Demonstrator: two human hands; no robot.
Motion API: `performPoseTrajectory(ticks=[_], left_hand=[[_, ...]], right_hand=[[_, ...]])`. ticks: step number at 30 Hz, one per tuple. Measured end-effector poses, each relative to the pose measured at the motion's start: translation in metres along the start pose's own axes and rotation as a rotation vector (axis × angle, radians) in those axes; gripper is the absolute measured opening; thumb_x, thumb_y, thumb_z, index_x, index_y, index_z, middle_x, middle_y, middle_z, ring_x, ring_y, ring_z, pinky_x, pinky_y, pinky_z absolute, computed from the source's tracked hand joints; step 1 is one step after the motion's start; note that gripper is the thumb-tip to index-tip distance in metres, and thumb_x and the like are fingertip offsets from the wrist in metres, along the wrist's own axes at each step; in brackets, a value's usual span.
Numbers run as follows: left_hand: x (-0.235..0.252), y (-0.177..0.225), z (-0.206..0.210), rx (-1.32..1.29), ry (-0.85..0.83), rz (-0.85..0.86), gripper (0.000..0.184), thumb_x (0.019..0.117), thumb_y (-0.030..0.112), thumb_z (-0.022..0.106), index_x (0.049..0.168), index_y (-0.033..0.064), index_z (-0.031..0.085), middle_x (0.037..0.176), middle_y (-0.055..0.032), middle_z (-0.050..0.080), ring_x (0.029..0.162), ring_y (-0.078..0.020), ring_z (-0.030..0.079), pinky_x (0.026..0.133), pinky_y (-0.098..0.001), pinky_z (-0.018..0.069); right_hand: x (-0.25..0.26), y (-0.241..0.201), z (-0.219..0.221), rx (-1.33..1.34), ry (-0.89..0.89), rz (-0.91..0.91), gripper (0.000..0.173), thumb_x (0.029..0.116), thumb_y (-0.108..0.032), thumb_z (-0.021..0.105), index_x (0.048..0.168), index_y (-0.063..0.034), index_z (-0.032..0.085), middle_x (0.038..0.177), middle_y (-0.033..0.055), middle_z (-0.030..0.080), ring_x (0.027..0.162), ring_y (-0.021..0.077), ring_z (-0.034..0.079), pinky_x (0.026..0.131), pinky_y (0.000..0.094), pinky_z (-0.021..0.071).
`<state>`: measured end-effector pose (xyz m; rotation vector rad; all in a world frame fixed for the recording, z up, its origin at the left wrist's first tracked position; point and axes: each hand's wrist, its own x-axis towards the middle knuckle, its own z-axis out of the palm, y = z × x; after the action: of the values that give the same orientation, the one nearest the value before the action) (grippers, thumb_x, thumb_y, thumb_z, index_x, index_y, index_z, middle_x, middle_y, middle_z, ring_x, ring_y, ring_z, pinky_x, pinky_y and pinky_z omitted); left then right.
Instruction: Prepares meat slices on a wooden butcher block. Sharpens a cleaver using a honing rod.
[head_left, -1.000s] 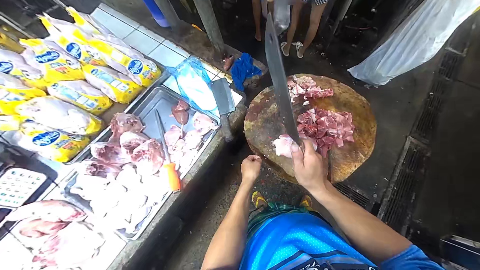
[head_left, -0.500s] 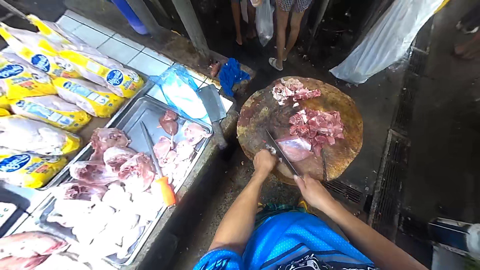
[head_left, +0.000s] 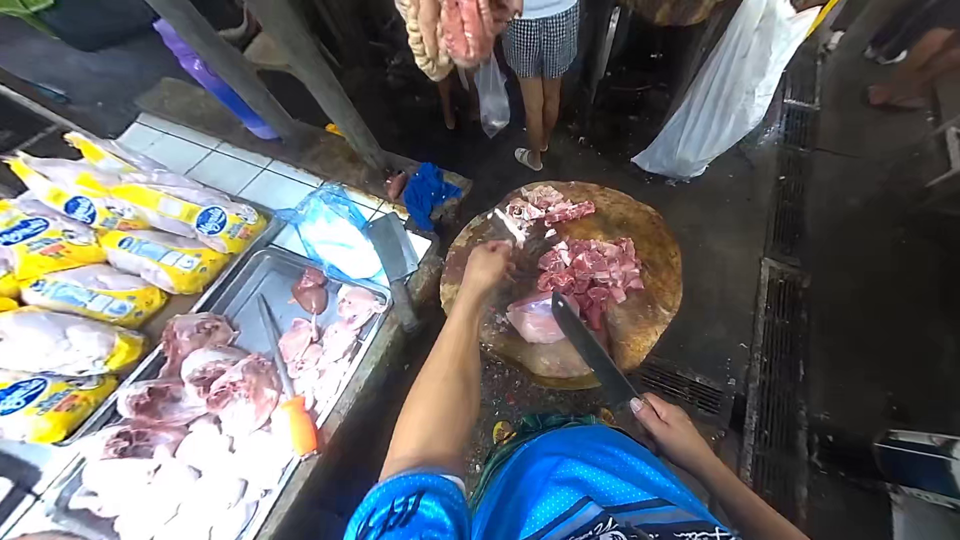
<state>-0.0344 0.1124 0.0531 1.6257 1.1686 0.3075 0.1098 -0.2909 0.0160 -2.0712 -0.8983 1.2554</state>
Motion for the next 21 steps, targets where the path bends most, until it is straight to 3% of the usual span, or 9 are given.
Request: performPoseTrajectory(ticks=[2,4,6,8,9,12,16,18,21], left_hand=[[0.004,-0.001,0.023,0.304,-0.175,0.008,0.036,0.1042,0.028,0.054,0.123,0.0002,0.067,0.112,-0.0227,0.070,0.104,-0.0354,0.069,0.094,-0.0584,0.0531],[-0.002,-0.018,0.052,0.540,-0.318,0.029,0.033,0.0967,0.029,0.067,0.115,0.0013,0.072,0.108,-0.0244,0.071,0.103,-0.0416,0.068,0.092,-0.0664,0.0512],[-0.013,-0.033,0.072,0.643,-0.322,0.039,0.042,0.0873,0.033,0.077,0.118,0.0056,0.072,0.120,-0.0207,0.069,0.113,-0.0398,0.065,0.096,-0.0658,0.0502],[-0.023,-0.040,0.081,0.732,-0.324,0.032,0.061,0.0800,0.044,0.081,0.130,0.0110,0.068,0.145,-0.0151,0.058,0.135,-0.0375,0.052,0.110,-0.0666,0.0399],[-0.031,-0.039,0.085,0.765,-0.327,0.052,0.063,0.0767,0.049,0.081,0.126,0.0107,0.069,0.144,-0.0148,0.057,0.136,-0.0373,0.051,0.111,-0.0668,0.0381],[-0.059,-0.023,0.087,0.815,-0.342,0.035,0.071,0.0761,0.056,0.078,0.130,0.0114,0.067,0.130,-0.0179,0.067,0.122,-0.0385,0.063,0.102,-0.0666,0.0475],[-0.077,-0.029,0.082,0.558,-0.199,-0.133,0.076,0.0791,0.037,0.082,0.145,0.0128,0.052,0.122,-0.0222,0.069,0.115,-0.0422,0.066,0.098,-0.0665,0.0510],[-0.079,-0.046,0.072,0.293,-0.166,-0.189,0.057,0.0845,0.029,0.080,0.134,0.0070,0.063,0.117,-0.0213,0.070,0.109,-0.0379,0.068,0.097,-0.0615,0.0524],[-0.102,-0.082,0.053,-0.181,-0.080,-0.254,0.039,0.0807,0.010,0.073,0.117,0.0000,0.064,0.094,-0.0135,0.071,0.080,-0.0225,0.069,0.072,-0.0423,0.0587]], right_hand=[[0.000,0.002,-0.006,0.101,0.174,-0.012,0.048,0.1058,-0.050,0.041,0.105,-0.0090,0.066,0.068,0.0003,0.060,0.055,0.0129,0.057,0.055,0.0358,0.0527],[0.008,-0.007,-0.026,0.007,0.329,0.010,0.048,0.1073,-0.048,0.043,0.115,-0.0063,0.066,0.077,0.0077,0.064,0.064,0.0214,0.063,0.062,0.0447,0.0550],[0.026,-0.027,-0.059,-0.182,0.392,0.083,0.053,0.1067,-0.049,0.043,0.133,-0.0065,0.061,0.101,0.0184,0.071,0.091,0.0349,0.070,0.084,0.0578,0.0548],[0.057,-0.040,-0.088,-0.347,0.419,0.150,0.058,0.1056,-0.050,0.046,0.142,-0.0056,0.056,0.124,0.0216,0.068,0.113,0.0394,0.067,0.097,0.0607,0.0509],[0.076,-0.043,-0.100,-0.402,0.427,0.177,0.060,0.1053,-0.050,0.047,0.145,-0.0056,0.055,0.131,0.0214,0.065,0.118,0.0395,0.065,0.101,0.0600,0.0492],[0.134,-0.048,-0.122,-0.523,0.427,0.226,0.060,0.1045,-0.049,0.051,0.147,-0.0067,0.052,0.139,0.0208,0.061,0.122,0.0394,0.063,0.101,0.0587,0.0495],[0.182,-0.041,-0.139,-0.565,0.456,0.158,0.059,0.1032,-0.044,0.056,0.144,-0.0015,0.054,0.144,0.0260,0.055,0.132,0.0432,0.055,0.106,0.0597,0.0477],[0.196,-0.035,-0.143,-0.576,0.469,0.121,0.059,0.1033,-0.043,0.057,0.143,0.0014,0.055,0.146,0.0290,0.051,0.138,0.0446,0.047,0.113,0.0584,0.0402],[0.193,-0.044,-0.135,-0.582,0.519,0.116,0.057,0.1039,-0.043,0.055,0.144,-0.0025,0.056,0.147,0.0282,0.049,0.140,0.0440,0.043,0.116,0.0576,0.0348]])
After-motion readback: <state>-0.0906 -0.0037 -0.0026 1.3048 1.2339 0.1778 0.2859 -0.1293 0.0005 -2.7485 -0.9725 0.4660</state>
